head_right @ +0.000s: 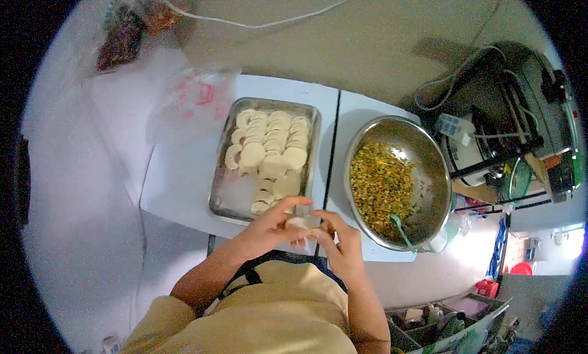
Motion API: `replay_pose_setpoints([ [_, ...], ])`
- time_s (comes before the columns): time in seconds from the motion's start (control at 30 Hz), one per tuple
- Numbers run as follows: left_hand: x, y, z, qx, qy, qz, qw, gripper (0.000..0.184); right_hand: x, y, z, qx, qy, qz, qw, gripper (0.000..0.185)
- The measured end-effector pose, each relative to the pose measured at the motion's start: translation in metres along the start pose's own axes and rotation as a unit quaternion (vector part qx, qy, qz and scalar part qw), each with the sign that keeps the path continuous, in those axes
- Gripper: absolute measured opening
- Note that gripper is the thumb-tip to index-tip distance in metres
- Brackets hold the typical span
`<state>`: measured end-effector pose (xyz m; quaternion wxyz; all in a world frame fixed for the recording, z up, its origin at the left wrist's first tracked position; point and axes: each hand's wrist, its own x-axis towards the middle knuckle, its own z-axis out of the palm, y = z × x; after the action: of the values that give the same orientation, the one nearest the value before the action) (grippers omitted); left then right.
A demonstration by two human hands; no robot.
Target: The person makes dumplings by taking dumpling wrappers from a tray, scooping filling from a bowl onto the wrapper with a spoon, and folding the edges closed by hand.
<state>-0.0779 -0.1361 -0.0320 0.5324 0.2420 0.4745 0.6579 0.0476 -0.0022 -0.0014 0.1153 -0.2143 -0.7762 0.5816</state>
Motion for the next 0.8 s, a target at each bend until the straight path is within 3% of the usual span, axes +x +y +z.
replay_pose_setpoints([
  [0.03, -0.001, -0.004, -0.002, 0.057, -0.013, -0.011, 0.998, 0.045, 0.002, 0.005, 0.005, 0.003, -0.008, 0.0, 1.0, 0.013],
  [0.07, -0.002, -0.007, -0.004, 0.112, -0.017, -0.009, 0.993, 0.055, 0.004, 0.014, 0.012, -0.064, -0.013, -0.061, 0.996, 0.014],
  [0.1, -0.003, -0.008, -0.006, 0.112, -0.011, -0.009, 0.994, 0.055, 0.007, 0.016, 0.017, -0.131, -0.018, -0.122, 0.984, 0.017],
  [0.17, -0.004, -0.01, -0.006, 0.336, 0.027, -0.01, 0.941, 0.045, 0.011, 0.018, 0.028, -0.15, -0.02, -0.136, 0.979, 0.02],
  [0.2, -0.004, -0.018, -0.006, 0.355, 0.069, 0.054, 0.931, 0.046, 0.014, 0.019, 0.035, -0.184, 0.007, -0.155, 0.971, 0.015],
  [0.23, -0.004, -0.025, -0.006, 0.354, 0.071, 0.052, 0.931, 0.046, 0.016, 0.021, 0.042, -0.218, 0.035, -0.173, 0.96, 0.011],
  [0.3, -0.003, -0.036, -0.007, 0.421, 0.16, 0.043, 0.892, 0.045, 0.019, 0.033, 0.055, -0.241, 0.049, -0.177, 0.953, 0.016],
  [0.33, 0.0, -0.045, -0.01, 0.422, 0.161, 0.042, 0.891, 0.045, 0.021, 0.038, 0.061, -0.278, 0.065, -0.203, 0.936, 0.022],
  [0.4, 0.007, -0.056, -0.013, 0.196, 0.229, 0.096, 0.949, 0.041, 0.02, 0.045, 0.07, -0.357, 0.056, -0.23, 0.904, 0.041],
  [0.43, 0.01, -0.056, -0.014, 0.197, 0.228, 0.095, 0.949, 0.041, 0.021, 0.047, 0.074, -0.355, 0.057, -0.229, 0.904, 0.041],
  [0.5, 0.018, -0.052, -0.02, -0.098, 0.3, 0.027, 0.949, 0.038, 0.022, 0.049, 0.081, -0.352, 0.085, -0.29, 0.886, 0.045],
  [0.57, 0.019, -0.063, -0.053, -0.016, 0.314, 0.052, 0.948, 0.032, 0.019, 0.048, 0.077, -0.346, 0.065, -0.261, 0.899, 0.046],
  [0.63, 0.013, -0.061, -0.088, 0.206, 0.362, 0.079, 0.906, 0.025, 0.013, 0.04, 0.066, -0.317, 0.059, -0.191, 0.927, 0.046],
  [0.67, 0.013, -0.064, -0.103, 0.209, 0.361, 0.078, 0.906, 0.025, 0.011, 0.04, 0.058, -0.314, 0.061, -0.19, 0.928, 0.046],
  [0.73, 0.014, -0.067, -0.126, 0.312, 0.432, 0.176, 0.827, 0.024, 0.005, 0.041, 0.043, -0.269, 0.058, -0.144, 0.95, 0.046],
  [0.77, 0.014, -0.069, -0.134, 0.315, 0.43, 0.175, 0.828, 0.024, 0.001, 0.041, 0.037, -0.267, 0.061, -0.142, 0.951, 0.046],
  [0.8, 0.013, -0.068, -0.137, 0.395, 0.439, 0.143, 0.794, 0.023, -0.002, 0.041, 0.032, -0.251, 0.071, -0.121, 0.958, 0.044],
])
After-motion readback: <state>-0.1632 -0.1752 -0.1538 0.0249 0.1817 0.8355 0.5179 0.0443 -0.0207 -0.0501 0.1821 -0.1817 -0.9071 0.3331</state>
